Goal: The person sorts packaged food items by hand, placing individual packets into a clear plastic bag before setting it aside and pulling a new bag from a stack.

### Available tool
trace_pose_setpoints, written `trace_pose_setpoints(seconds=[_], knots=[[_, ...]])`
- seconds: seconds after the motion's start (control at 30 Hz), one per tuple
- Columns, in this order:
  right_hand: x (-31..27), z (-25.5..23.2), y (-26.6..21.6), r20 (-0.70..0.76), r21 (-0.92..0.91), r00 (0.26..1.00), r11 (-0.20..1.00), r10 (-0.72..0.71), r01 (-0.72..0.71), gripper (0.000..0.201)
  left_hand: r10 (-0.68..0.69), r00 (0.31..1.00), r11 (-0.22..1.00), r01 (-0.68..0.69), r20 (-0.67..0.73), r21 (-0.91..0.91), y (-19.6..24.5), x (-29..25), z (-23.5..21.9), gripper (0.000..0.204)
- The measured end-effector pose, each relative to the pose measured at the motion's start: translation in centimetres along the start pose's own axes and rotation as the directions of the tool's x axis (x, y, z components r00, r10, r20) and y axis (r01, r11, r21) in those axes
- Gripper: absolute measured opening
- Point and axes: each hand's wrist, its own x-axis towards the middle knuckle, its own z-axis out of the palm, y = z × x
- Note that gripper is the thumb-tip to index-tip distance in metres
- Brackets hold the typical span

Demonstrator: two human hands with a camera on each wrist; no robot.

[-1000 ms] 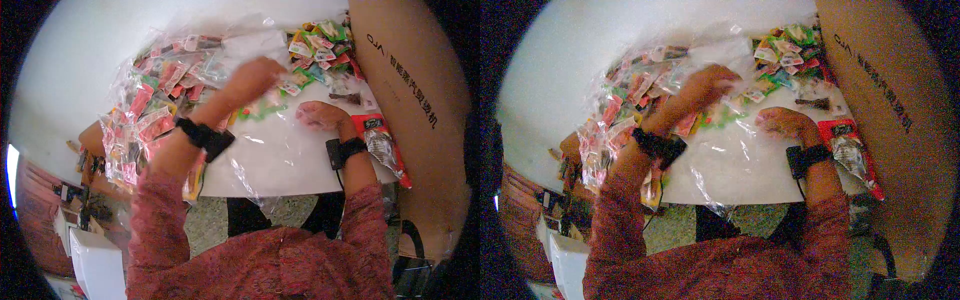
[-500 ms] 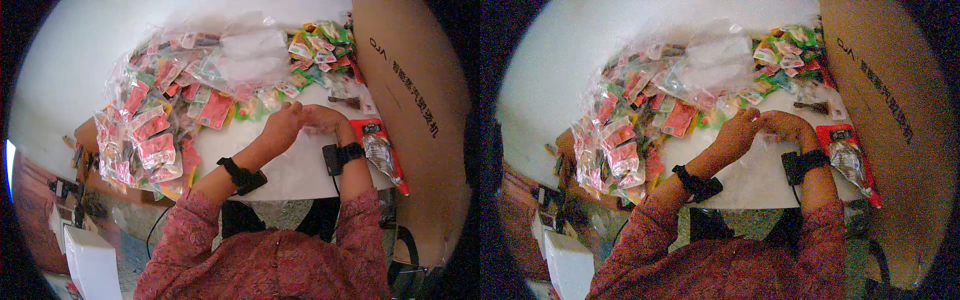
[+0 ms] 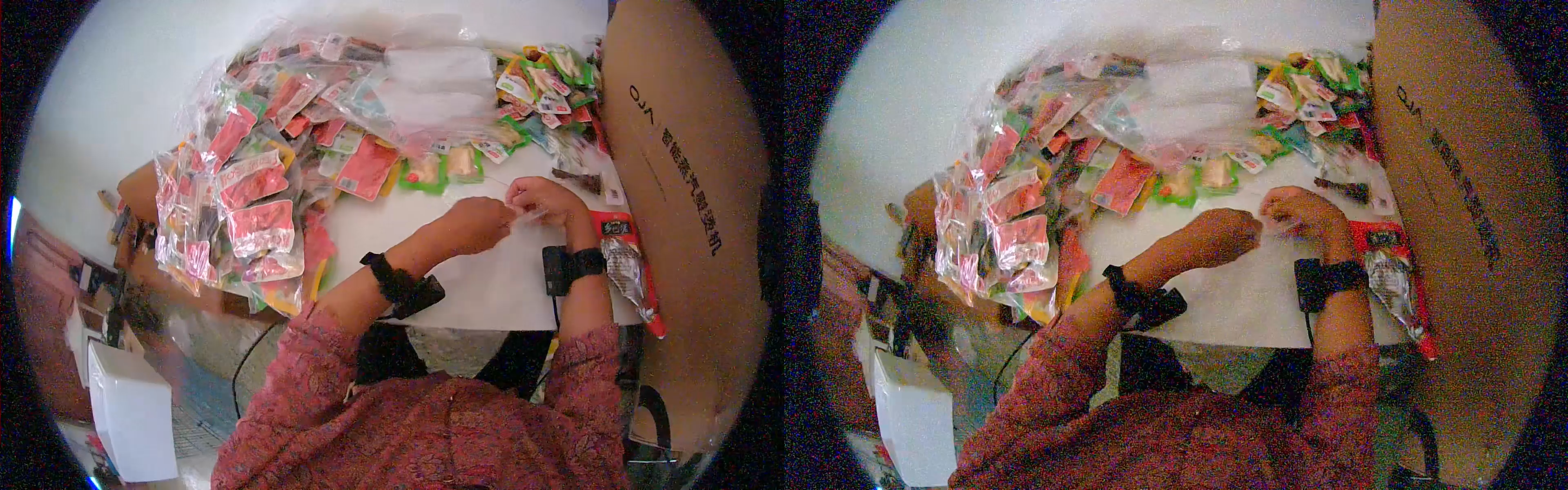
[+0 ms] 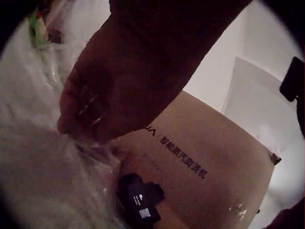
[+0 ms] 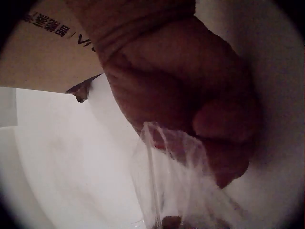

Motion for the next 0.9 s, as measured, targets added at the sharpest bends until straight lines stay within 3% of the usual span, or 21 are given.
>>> trace_pose_setpoints(seconds=[0.03,0.07,0.1,0.13,0.2,0.23,0.27,0.33,0.37,0.4,0.43,0.47,0.53,0.57,0.6,0.67,0.7,0.77,0.8,0.87,0.9], knots=[[0.1,-0.2,0.4,0.008,-0.012,1.0,1.0,0.006,-0.006,0.02,0.0,1.0,0.998,0.002,0.021,-0.066,-0.1,0.1,0.2,0.021],[-0.1,-0.2,0.6,-0.11,0.072,0.994,0.997,0.021,-0.013,0.024,-0.006,1.0,0.997,0.007,0.007,-0.074,-0.5,0.3,0.6,0.021],[-0.2,0.0,0.3,-0.224,0.153,0.974,0.988,0.044,-0.01,0.027,0.049,0.999,0.979,-0.053,-0.023,-0.197,-1.1,0.7,1.2,0.021],[-0.3,0.3,0.0,-0.214,0.135,0.976,0.991,0.049,-0.02,0.027,0.099,0.993,0.942,-0.114,-0.064,-0.315,-1.7,1.0,1.8,0.021],[-0.5,1.0,-1.4,-0.617,-0.204,0.782,0.978,-0.088,-0.051,0.03,0.06,0.996,0.917,-0.08,-0.064,-0.39,-2.3,1.2,2.3,0.021],[-0.2,1.2,-2.1,-0.655,-0.543,0.682,0.831,-0.325,-0.125,0.028,0.037,0.999,0.889,-0.051,-0.04,-0.456,-2.5,1.4,2.5,0.021],[0.0,1.5,-3.0,-0.647,-0.551,0.689,0.825,-0.327,-0.127,0.028,0.03,0.998,0.885,-0.05,-0.05,-0.463,-2.6,1.6,2.8,0.021],[0.7,2.5,-5.6,-0.4,-0.796,0.712,0.604,-0.576,0.041,0.022,-0.026,1.0,0.871,0.022,-0.003,-0.492,-2.9,2.0,3.6,0.018],[1.3,3.6,-7.3,-0.292,-0.847,0.802,0.531,-0.521,0.037,0.024,-0.029,1.0,0.867,0.022,-0.007,-0.499,-3.2,2.4,4.8,0.018],[2.0,4.8,-8.8,-0.184,-0.89,0.876,0.453,-0.445,0.044,0.026,-0.028,0.991,0.906,-0.03,-0.131,-0.423,-3.4,2.8,6.1,0.022],[3.7,5.5,-8.9,-0.032,-0.902,0.871,0.39,-0.49,0.186,0.029,-0.016,0.967,0.938,-0.073,-0.255,-0.338,-3.8,3.2,7.4,0.026],[5.2,6.2,-8.6,0.122,-0.889,0.844,0.32,-0.522,0.326,0.033,-0.018,0.964,0.935,-0.077,-0.264,-0.346,-3.5,2.8,6.8,0.026],[6.6,8.2,-9.0,0.146,-0.893,0.808,0.276,-0.57,0.356,0.035,0.045,0.991,0.901,-0.095,-0.127,-0.423,-3.0,1.6,5.0,0.032],[7.1,8.6,-9.1,0.165,-0.892,0.764,0.237,-0.624,0.386,0.038,0.14,0.938,0.945,-0.223,-0.319,-0.241,-3.0,1.2,5.1,0.025],[7.2,8.6,-9.1,0.178,-0.892,0.766,0.228,-0.617,0.391,0.038,0.132,0.934,0.944,-0.22,-0.331,-0.245,-3.2,1.3,5.0,0.025],[7.2,8.2,-8.9,0.124,-0.9,0.816,0.283,-0.565,0.333,0.034,0.107,0.986,0.818,-0.159,-0.125,-0.553,-3.4,1.1,4.6,0.034],[6.8,8.0,-9.2,0.14,-0.898,0.821,0.278,-0.553,0.34,0.034,0.095,0.986,0.811,-0.156,-0.137,-0.564,-3.6,0.9,4.8,0.034],[5.5,6.6,-10.0,0.005,-0.947,0.977,0.312,-0.215,0.073,0.028,0.145,0.967,0.93,-0.206,-0.209,-0.305,-3.6,1.1,5.0,0.033],[5.3,4.9,-8.7,0.007,-0.95,0.979,0.303,-0.206,0.07,0.028,0.145,0.965,0.927,-0.21,-0.22,-0.311,-3.7,1.2,4.7,0.033],[4.6,2.3,-6.4,0.101,-0.99,0.985,0.086,-0.142,0.114,0.025,0.103,0.988,0.845,-0.146,-0.113,-0.515,-3.7,1.3,4.1,0.032],[4.1,1.9,-6.2,0.097,-0.991,0.987,0.08,-0.132,0.108,0.025,0.108,0.987,0.839,-0.156,-0.121,-0.521,-3.6,1.3,4.1,0.032]])
